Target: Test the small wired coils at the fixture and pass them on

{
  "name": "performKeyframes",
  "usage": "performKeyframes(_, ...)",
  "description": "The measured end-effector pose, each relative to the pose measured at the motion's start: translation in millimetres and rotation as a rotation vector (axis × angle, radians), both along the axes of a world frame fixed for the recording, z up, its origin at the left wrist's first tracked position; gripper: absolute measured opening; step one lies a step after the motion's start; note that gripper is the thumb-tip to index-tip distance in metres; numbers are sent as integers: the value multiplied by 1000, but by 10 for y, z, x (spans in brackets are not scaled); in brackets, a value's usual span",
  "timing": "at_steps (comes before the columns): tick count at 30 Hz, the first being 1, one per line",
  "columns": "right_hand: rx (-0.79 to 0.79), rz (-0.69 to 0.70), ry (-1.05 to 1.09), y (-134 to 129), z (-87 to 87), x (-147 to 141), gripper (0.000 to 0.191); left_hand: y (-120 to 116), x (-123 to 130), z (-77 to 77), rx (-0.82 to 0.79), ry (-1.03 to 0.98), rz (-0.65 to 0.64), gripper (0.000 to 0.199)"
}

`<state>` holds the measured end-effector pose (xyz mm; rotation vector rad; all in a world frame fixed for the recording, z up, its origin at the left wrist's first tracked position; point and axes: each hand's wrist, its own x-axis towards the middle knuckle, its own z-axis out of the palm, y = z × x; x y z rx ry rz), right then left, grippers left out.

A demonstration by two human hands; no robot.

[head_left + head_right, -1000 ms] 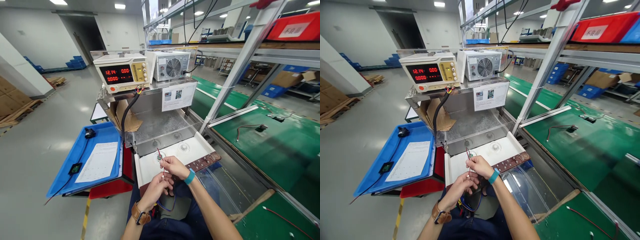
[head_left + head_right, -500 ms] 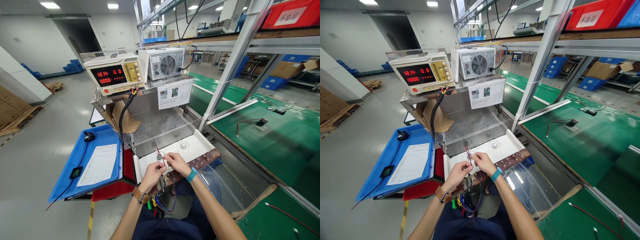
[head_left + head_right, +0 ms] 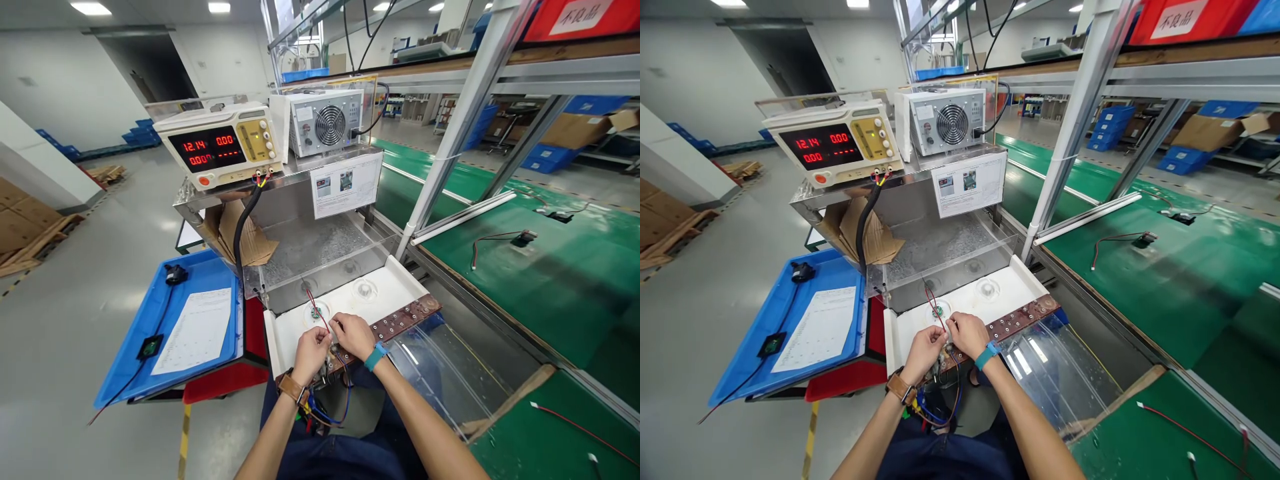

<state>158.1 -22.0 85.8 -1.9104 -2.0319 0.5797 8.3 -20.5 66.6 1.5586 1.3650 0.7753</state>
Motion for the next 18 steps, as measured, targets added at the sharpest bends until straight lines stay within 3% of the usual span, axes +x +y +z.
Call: performKeyframes(18, 10, 20, -17, 10, -29, 12, 34, 20, 13, -81, -55, 38, -6, 25)
